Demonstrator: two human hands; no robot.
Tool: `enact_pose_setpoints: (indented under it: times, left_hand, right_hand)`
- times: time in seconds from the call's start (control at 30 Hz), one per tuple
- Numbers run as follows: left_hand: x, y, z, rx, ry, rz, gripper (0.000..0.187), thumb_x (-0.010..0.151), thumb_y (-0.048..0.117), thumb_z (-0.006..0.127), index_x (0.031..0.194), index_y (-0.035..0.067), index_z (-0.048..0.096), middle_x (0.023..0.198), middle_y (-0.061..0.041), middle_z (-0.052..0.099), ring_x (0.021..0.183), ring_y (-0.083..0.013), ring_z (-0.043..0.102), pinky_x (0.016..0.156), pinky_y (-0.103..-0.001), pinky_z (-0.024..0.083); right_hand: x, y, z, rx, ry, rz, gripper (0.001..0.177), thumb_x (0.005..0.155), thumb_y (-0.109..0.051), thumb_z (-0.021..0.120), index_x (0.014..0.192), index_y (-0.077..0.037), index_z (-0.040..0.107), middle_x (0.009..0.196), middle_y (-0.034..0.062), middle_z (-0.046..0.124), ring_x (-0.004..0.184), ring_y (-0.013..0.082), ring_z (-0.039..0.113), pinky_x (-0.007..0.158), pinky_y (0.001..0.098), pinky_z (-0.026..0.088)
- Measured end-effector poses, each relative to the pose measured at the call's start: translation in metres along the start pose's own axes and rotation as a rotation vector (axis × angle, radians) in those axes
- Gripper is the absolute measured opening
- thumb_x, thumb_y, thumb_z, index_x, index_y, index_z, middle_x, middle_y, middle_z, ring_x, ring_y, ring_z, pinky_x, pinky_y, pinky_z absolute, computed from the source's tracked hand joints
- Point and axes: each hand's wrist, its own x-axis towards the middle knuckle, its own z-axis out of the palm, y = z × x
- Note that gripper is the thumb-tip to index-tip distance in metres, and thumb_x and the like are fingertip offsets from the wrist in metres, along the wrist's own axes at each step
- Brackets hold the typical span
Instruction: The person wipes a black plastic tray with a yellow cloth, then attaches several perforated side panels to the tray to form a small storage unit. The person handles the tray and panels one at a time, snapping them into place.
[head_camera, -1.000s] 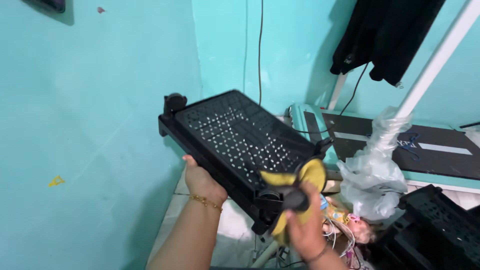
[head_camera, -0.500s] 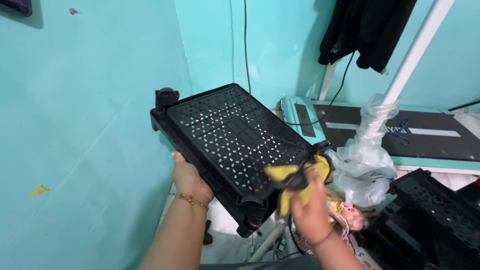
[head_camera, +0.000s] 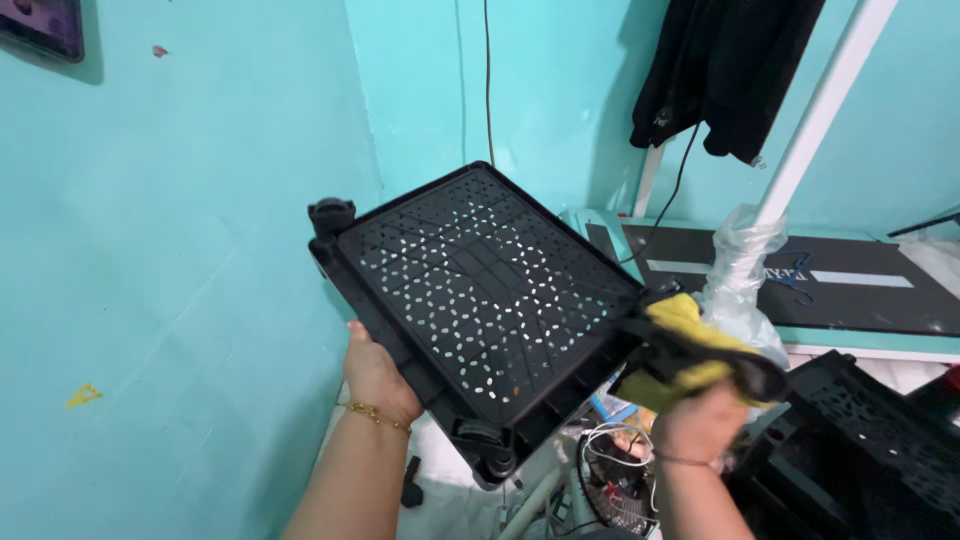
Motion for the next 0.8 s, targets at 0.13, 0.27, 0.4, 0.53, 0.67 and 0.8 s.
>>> enact_pose_setpoints:
  times: [0.13,0.27,0.4,0.53,0.67,0.8]
  left_hand:
    - [0.003,-0.006,-0.001,-0.027,-0.032,-0.029,0.073,0.103,0.061,0.013,0.136,0.015,0.059,0.138,-0.010,0.064,0.124,-0.0347,0.061,0.110,-0.058,0.045]
    - [0.002,-0.012,-0.002,-0.094,-0.038,0.065,0.072,0.103,0.058,0.013,0.139,0.016,0.058,0.139,-0.010,0.064,0.126,-0.0342,0.061,0.110,-0.058,0.046]
    - [0.005,-0.005,-0.010,-0.238,-0.030,0.156,0.077,0.102,0.060,0.010,0.144,0.014,0.055,0.142,-0.012,0.062,0.128,-0.0365,0.060,0.109,-0.058,0.046]
    - [0.015,0.000,-0.018,-0.273,0.007,0.118,0.077,0.102,0.057,0.008,0.143,0.014,0.058,0.143,-0.013,0.063,0.129,-0.0359,0.060,0.108,-0.057,0.047]
    - [0.021,-0.003,-0.018,-0.260,-0.196,0.023,0.062,0.107,0.046,0.021,0.137,0.011,0.063,0.139,-0.014,0.067,0.125,-0.0358,0.063,0.106,-0.057,0.050]
    - [0.015,-0.005,-0.016,-0.144,-0.148,-0.014,0.062,0.106,0.052,0.023,0.132,0.011,0.062,0.131,-0.012,0.068,0.116,-0.0335,0.065,0.104,-0.054,0.050]
  right_hand:
    - [-0.002,0.032,0.009,-0.310,-0.214,-0.211,0.044,0.095,-0.011,0.044,0.135,0.005,0.057,0.121,0.0217,0.065,0.112,0.0357,0.061,0.099,0.0439,0.050]
    - [-0.043,0.005,0.033,-0.556,-0.433,0.150,0.035,0.110,-0.022,0.045,0.135,-0.008,0.065,0.109,0.0222,0.065,0.102,0.0368,0.062,0.095,0.0483,0.050]
    - [-0.128,-0.064,0.041,0.363,-0.589,0.572,0.045,0.107,-0.005,0.042,0.151,0.000,0.052,0.095,0.0390,0.048,0.085,0.0548,0.042,0.080,0.0598,0.037]
    - [-0.128,-0.084,0.045,0.118,-0.642,-0.373,0.061,0.083,0.004,0.056,0.144,0.005,0.047,0.158,0.0271,0.030,0.148,0.0392,0.033,0.118,0.0429,0.028]
    - [-0.056,-0.047,0.064,0.119,-0.256,-0.083,0.064,0.090,-0.002,0.057,0.150,-0.002,0.037,0.146,0.0208,0.049,0.133,0.0297,0.052,0.115,0.0346,0.041]
    - [0.041,-0.019,0.043,-0.328,-0.070,0.608,0.041,0.108,-0.033,0.055,0.118,0.006,0.061,0.106,0.0197,0.066,0.098,0.0359,0.066,0.085,0.0491,0.053]
